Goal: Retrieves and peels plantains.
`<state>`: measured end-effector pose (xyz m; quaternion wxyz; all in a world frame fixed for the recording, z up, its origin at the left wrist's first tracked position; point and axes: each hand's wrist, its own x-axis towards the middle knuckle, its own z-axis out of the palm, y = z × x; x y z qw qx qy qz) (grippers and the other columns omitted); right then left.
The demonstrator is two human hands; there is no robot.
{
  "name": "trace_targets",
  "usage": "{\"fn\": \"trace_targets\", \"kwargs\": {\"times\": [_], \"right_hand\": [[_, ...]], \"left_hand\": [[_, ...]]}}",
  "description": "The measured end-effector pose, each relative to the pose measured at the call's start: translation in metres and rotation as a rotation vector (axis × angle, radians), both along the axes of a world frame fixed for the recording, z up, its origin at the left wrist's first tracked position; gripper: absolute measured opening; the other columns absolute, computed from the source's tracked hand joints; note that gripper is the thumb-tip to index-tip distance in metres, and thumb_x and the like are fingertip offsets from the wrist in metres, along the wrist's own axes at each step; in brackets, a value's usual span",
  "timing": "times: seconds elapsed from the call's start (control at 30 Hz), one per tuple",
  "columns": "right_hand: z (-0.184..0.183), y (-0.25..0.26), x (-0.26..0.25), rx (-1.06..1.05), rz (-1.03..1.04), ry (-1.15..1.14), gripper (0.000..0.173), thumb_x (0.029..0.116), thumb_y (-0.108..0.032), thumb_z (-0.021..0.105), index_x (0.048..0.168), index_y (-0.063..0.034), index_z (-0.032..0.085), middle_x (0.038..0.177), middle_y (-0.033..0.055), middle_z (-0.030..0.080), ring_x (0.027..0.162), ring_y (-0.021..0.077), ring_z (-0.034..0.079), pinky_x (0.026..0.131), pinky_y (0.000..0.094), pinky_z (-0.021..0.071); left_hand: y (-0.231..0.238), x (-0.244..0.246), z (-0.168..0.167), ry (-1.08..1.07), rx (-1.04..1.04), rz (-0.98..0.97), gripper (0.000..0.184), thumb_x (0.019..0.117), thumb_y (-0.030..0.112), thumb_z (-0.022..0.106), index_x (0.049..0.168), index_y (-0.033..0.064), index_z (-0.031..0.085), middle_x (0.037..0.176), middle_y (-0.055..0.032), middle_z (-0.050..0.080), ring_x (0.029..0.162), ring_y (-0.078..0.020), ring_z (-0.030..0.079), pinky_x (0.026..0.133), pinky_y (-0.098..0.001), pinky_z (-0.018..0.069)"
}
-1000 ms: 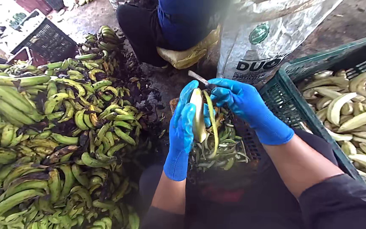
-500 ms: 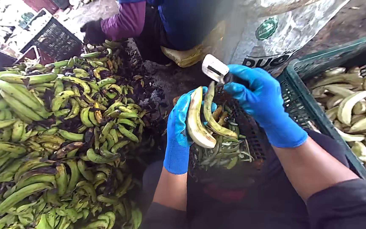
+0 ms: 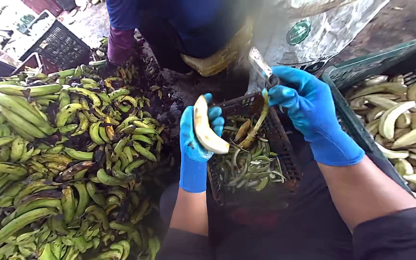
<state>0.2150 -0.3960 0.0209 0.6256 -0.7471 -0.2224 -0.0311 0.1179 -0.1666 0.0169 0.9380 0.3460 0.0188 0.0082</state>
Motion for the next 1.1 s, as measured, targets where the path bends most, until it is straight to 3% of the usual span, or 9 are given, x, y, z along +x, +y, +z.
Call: {"fn": "trace_targets", "kwargs": {"times": [0.07,0.13,0.33,0.5,0.6,0.67,0.77,0.9,1.1], "right_hand": [[0.001,-0.003,-0.01,-0.034,0.064,0.01,0.051,0.0961,-0.049,0.066,0.139,-0.0209,0.063,0.119,-0.0024,0.069,0.094,0.0064,0.069,0.081,0.0293,0.0607],[-0.003,-0.005,-0.015,-0.143,0.073,-0.052,0.054,0.0963,-0.055,0.063,0.142,-0.0251,0.062,0.119,0.0005,0.066,0.096,0.0089,0.064,0.079,0.0318,0.0551],[-0.019,0.007,-0.018,-0.337,0.005,-0.492,0.058,0.0999,-0.058,0.051,0.138,-0.0162,0.065,0.116,0.0139,0.071,0.102,0.028,0.067,0.085,0.0543,0.0516],[-0.026,0.011,-0.045,-0.503,-0.023,-0.811,0.046,0.0963,-0.054,0.059,0.132,-0.0276,0.07,0.114,0.0138,0.072,0.097,0.0316,0.066,0.083,0.0534,0.0436],[-0.018,0.013,-0.04,-0.548,-0.079,-0.745,0.047,0.0974,-0.056,0.057,0.133,-0.0278,0.069,0.11,0.0133,0.073,0.093,0.0317,0.069,0.077,0.054,0.0468],[-0.009,0.012,-0.03,-0.512,-0.127,-0.642,0.049,0.0981,-0.054,0.059,0.135,-0.0226,0.068,0.111,0.015,0.072,0.096,0.0334,0.068,0.078,0.0567,0.0483],[-0.004,0.006,-0.025,-0.42,-0.083,-0.616,0.054,0.098,-0.055,0.057,0.136,-0.0178,0.067,0.113,0.0141,0.071,0.101,0.0301,0.066,0.083,0.0544,0.0485],[-0.023,0.009,-0.035,-0.499,0.138,-0.673,0.048,0.0915,-0.056,0.062,0.129,-0.0277,0.072,0.11,0.0107,0.074,0.097,0.0296,0.068,0.081,0.0552,0.0466],[-0.015,0.001,-0.022,-0.379,-0.05,-0.474,0.051,0.0968,-0.052,0.062,0.135,-0.018,0.068,0.116,0.0126,0.071,0.102,0.0293,0.067,0.083,0.0551,0.0508]], "left_hand": [[0.001,0.006,-0.004,0.068,-0.195,0.053,0.055,0.1073,0.046,0.018,0.137,0.0149,0.053,0.122,-0.0107,0.068,0.101,-0.0238,0.071,0.082,-0.0383,0.0607],[-0.002,0.01,-0.004,0.065,-0.323,0.089,0.047,0.1082,0.031,0.021,0.127,0.0047,0.055,0.125,-0.0172,0.066,0.111,-0.0315,0.069,0.091,-0.0452,0.0587],[-0.009,0.011,-0.005,-0.062,-0.495,0.055,0.033,0.1067,0.026,0.037,0.108,0.0051,0.062,0.108,-0.0116,0.071,0.105,-0.0212,0.07,0.093,-0.0339,0.0577],[-0.011,0.011,0.005,0.105,-0.477,0.295,0.031,0.1082,0.022,0.031,0.098,0.0089,0.057,0.094,-0.0081,0.069,0.091,-0.0177,0.071,0.083,-0.0292,0.0599],[-0.022,0.0,0.01,0.107,-0.053,0.412,0.024,0.1098,0.021,0.038,0.129,0.0136,0.05,0.108,-0.0064,0.067,0.096,-0.0185,0.071,0.084,-0.0352,0.0606],[-0.029,-0.004,0.011,0.084,0.138,0.417,0.033,0.1064,0.019,0.045,0.139,0.0123,0.048,0.107,-0.0081,0.066,0.09,-0.0201,0.07,0.079,-0.0392,0.0612],[-0.023,0.002,0.007,0.103,0.042,0.451,0.028,0.1066,0.016,0.045,0.134,0.0131,0.048,0.103,-0.0083,0.067,0.088,-0.0231,0.072,0.079,-0.0429,0.0624],[-0.01,0.005,0.01,0.151,-0.062,0.529,0.019,0.1087,0.017,0.041,0.125,0.0093,0.046,0.1,-0.0104,0.065,0.091,-0.0248,0.07,0.083,-0.0413,0.0606],[-0.029,-0.004,0.008,0.108,0.094,0.386,0.024,0.1054,0.016,0.046,0.129,0.011,0.051,0.102,-0.009,0.066,0.088,-0.0218,0.07,0.078,-0.0404,0.0613]]}}
